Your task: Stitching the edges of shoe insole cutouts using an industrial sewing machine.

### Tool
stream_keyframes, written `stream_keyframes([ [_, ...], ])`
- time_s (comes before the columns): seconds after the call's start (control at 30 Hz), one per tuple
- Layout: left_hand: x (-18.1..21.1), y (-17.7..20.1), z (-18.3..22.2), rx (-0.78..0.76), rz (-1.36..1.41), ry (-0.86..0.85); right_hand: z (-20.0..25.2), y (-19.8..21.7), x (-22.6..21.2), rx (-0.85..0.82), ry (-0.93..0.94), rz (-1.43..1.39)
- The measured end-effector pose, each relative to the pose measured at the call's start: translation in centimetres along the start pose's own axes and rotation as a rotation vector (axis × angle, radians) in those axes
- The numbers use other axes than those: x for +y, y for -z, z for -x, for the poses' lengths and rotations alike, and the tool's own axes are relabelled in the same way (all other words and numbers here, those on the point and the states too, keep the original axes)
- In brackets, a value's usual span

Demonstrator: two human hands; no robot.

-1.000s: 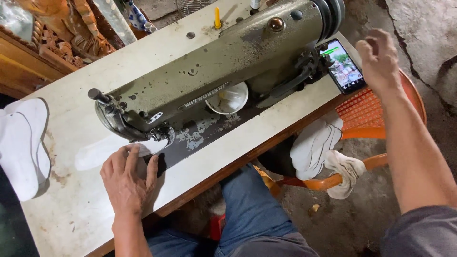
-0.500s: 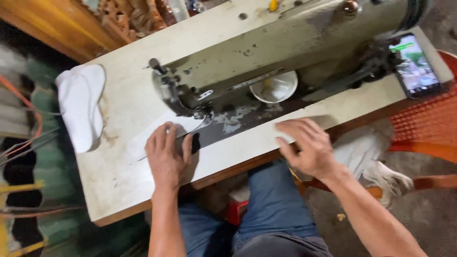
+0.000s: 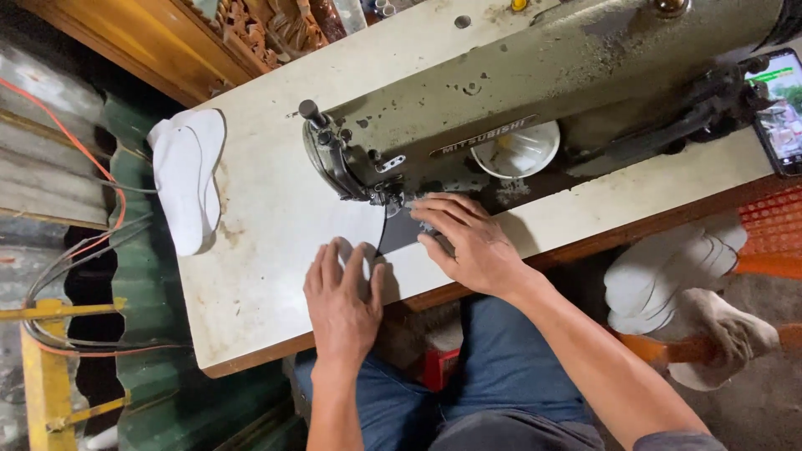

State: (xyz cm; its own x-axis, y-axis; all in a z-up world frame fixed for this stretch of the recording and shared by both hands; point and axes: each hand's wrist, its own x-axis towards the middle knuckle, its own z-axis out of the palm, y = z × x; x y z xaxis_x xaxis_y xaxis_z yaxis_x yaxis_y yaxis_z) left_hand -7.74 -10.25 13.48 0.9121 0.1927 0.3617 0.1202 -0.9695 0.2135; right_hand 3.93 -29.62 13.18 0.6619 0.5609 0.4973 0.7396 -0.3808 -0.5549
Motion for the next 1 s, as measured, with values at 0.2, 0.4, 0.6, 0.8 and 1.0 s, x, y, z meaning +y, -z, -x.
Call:
stream_keyframes([
  [0.2, 1.6, -0.3, 1.7, 0.022, 0.002, -0.027, 0.3, -0.5, 0.5, -0.016, -0.024, 0.014],
  [0.4, 0.5, 1.0, 1.6, -0.060, 0.178, -0.109, 0.3, -0.4, 0.6, -0.036, 0.025, 0.037],
  [0.6, -2.4, 0.9, 0.6, -0.097, 0.171, -0.143, 0.1, -0.4, 0.1, -0.077, 0.047, 0.124],
  [0.8, -3.6, -0.8, 0.0, -0.029, 0.124, -0.088, 0.0, -0.1, -0.3, -0.182, 0.037, 0.175],
  [1.0, -3.3, -0.7, 0.2, 0.000, 0.103, -0.057, -0.2, 0.0, -0.9, -0.284, 0.054, 0.200],
])
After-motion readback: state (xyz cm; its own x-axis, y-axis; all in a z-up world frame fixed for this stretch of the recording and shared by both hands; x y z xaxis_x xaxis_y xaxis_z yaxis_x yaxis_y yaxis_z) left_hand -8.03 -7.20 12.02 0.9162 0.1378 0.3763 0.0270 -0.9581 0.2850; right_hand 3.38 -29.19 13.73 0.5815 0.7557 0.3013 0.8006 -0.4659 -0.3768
